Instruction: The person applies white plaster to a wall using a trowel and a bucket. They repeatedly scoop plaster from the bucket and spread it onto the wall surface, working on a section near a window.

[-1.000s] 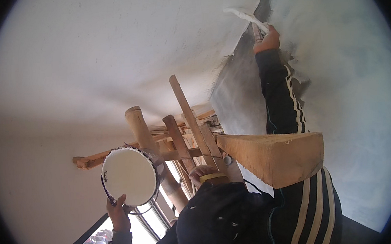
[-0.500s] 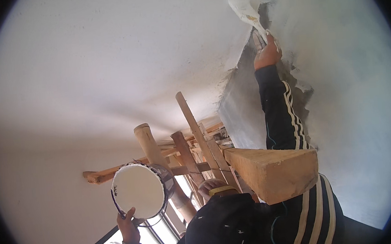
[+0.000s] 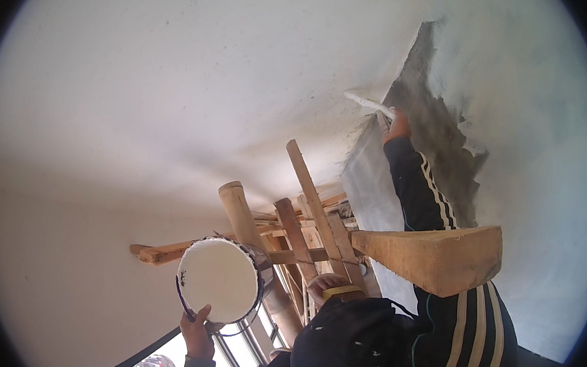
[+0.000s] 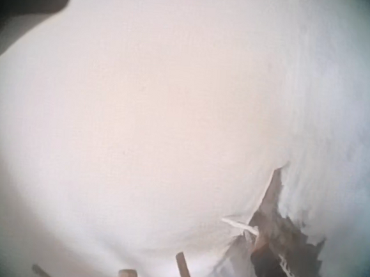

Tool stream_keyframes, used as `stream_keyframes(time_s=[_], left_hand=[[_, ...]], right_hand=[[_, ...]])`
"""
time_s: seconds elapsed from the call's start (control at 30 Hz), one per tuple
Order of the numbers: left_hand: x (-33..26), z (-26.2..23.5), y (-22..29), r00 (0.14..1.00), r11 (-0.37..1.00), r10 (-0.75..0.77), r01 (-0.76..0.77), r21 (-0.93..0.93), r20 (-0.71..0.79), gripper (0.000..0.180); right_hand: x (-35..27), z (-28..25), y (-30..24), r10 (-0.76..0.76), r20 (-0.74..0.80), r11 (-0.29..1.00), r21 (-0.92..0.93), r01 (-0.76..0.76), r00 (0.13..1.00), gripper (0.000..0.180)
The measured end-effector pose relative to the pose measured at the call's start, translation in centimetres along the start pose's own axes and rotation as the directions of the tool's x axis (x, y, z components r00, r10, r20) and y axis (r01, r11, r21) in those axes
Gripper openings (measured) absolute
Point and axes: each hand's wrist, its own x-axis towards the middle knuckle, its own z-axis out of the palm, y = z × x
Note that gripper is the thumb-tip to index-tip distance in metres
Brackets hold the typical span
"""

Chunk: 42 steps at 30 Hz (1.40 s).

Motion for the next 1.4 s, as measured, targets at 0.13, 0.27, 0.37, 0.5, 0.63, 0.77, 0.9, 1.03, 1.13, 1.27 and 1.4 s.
stream_keyframes(time_s=[0.13, 0.27, 0.37, 0.5, 0.63, 0.77, 0.9, 1.03, 1.13, 1.27, 1.4], left_hand=[[0.3, 0.2, 0.0, 1.000, 1.000, 0.012, -0.011, -0.018, 0.019, 0.035], [-0.3, 0.0, 0.0, 0.999, 1.000, -0.016, 0.015, -0.021, -0.044, 0.038], [-0.1, 0.9, 0.6, 1.000, 1.000, -0.003, 0.003, 0.013, -0.005, 0.037], [0.4, 1.3, 0.6, 0.999, 1.000, -0.022, 0.022, -0.003, 0.032, 0.037], [0.2, -0.3, -0.1, 0.998, 0.997, -0.068, 0.068, 0.025, 0.016, 0.043], [0.2, 0.3, 0.0, 0.996, 0.996, -0.091, 0.092, 0.017, -0.019, 0.032], [0.2, 0.0, -0.9, 0.994, 0.995, -0.102, 0.102, 0.000, -0.039, 0.034], [0.6, -0.4, -0.8, 0.990, 0.988, -0.139, 0.140, 0.068, -0.020, 0.041], [0.7, 0.0, -0.7, 0.988, 0.985, -0.153, 0.154, 0.075, -0.027, 0.043], [0.6, 0.4, -0.3, 0.989, 0.987, -0.146, 0.146, 0.071, -0.012, 0.043], [0.3, -0.2, -0.1, 0.979, 0.970, -0.197, 0.203, 0.136, -0.059, 0.042]], right_hand=[[-4.2, 6.9, -6.4, -0.136, 0.184, 0.991, 0.037, 0.131, 0.974, 0.030], [-8.1, 10.1, -9.6, -0.164, 0.314, 0.981, 0.147, 0.123, 0.935, 0.033], [-10.5, 10.7, -14.3, -0.305, 0.428, 0.937, 0.295, 0.187, 0.851, 0.037], [-12.9, 13.0, -17.3, -0.557, 0.548, 0.829, 0.337, 0.446, 0.624, 0.040], [-10.4, 12.9, -12.1, -0.515, 0.506, 0.843, 0.155, 0.515, 0.692, 0.045], [-8.3, 9.6, -9.0, -0.441, 0.556, 0.889, 0.161, 0.430, 0.704, 0.048], [-9.4, 8.5, -6.7, -0.357, 0.556, 0.892, -0.033, 0.450, 0.750, 0.047], [-6.9, 6.5, -5.3, -0.260, 0.548, 0.944, -0.031, 0.330, 0.795, 0.050], [-5.9, 4.8, -4.3, -0.183, 0.551, 0.967, -0.049, 0.251, 0.814, 0.049], [-6.0, 4.7, -3.4, -0.164, 0.505, 0.970, -0.074, 0.232, 0.848, 0.049], [-6.8, 5.2, -3.4, -0.178, 0.455, 0.973, -0.049, 0.224, 0.872, 0.055]])
